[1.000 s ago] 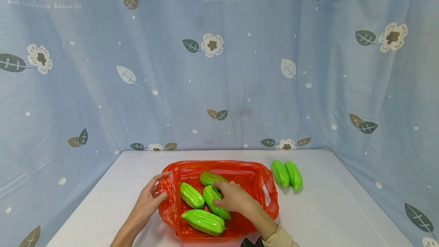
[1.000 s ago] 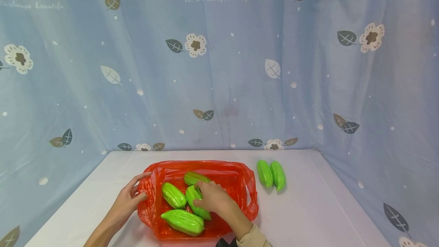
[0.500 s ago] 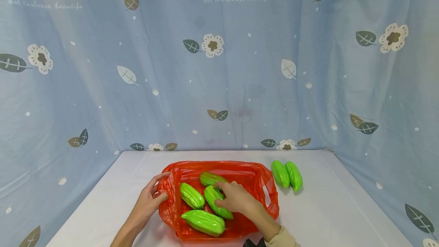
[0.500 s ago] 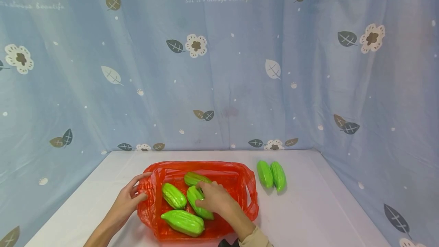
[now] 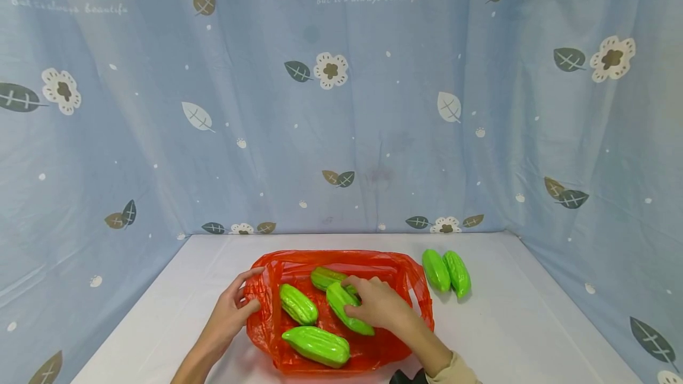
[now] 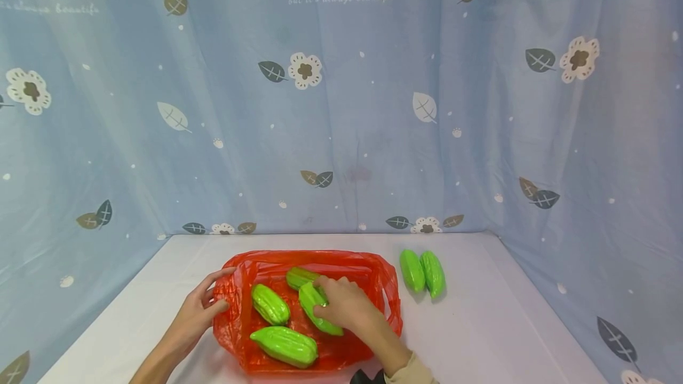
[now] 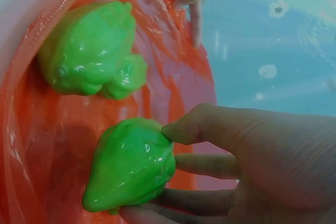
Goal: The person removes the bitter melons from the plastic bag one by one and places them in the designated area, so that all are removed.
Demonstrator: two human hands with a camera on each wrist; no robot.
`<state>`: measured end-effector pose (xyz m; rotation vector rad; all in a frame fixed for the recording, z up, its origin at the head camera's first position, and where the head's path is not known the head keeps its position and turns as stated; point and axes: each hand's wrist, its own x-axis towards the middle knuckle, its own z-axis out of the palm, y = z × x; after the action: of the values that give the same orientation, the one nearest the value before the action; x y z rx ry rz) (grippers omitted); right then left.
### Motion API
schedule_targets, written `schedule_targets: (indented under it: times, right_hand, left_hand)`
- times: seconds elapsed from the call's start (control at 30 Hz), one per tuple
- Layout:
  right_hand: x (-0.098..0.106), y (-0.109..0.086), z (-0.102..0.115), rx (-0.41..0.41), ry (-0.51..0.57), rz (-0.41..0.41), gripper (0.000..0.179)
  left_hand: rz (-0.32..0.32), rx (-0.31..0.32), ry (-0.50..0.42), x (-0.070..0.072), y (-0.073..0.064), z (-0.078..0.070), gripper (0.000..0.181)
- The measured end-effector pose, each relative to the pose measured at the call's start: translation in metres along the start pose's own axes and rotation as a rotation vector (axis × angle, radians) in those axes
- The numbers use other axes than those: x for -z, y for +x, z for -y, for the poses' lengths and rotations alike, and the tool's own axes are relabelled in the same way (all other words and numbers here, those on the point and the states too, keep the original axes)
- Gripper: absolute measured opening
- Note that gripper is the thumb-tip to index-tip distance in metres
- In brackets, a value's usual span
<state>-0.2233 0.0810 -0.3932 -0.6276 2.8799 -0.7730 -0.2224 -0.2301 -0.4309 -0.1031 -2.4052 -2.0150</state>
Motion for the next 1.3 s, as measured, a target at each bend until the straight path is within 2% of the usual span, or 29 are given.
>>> schedule_targets:
  times: [0.67, 1.17, 1.3]
  right_hand:
    - [0.038, -0.026, -0.014, -0.016, 0.023, -0.056, 0.049]
    - [0.066, -0.047, -0.030, -0.058, 0.055, -0.148, 0.048]
    - [0.075, -0.053, -0.038, -0.041, 0.060, -0.164, 0.046]
  left_hand:
    - [-0.007, 0.011, 0.002, -0.001, 0.000, -0.001, 0.064]
    - [-0.008, 0.023, 0.000, -0.001, 0.000, -0.002, 0.063]
    - [-0.006, 0.028, -0.004, -0.001, 0.000, -0.002, 0.063]
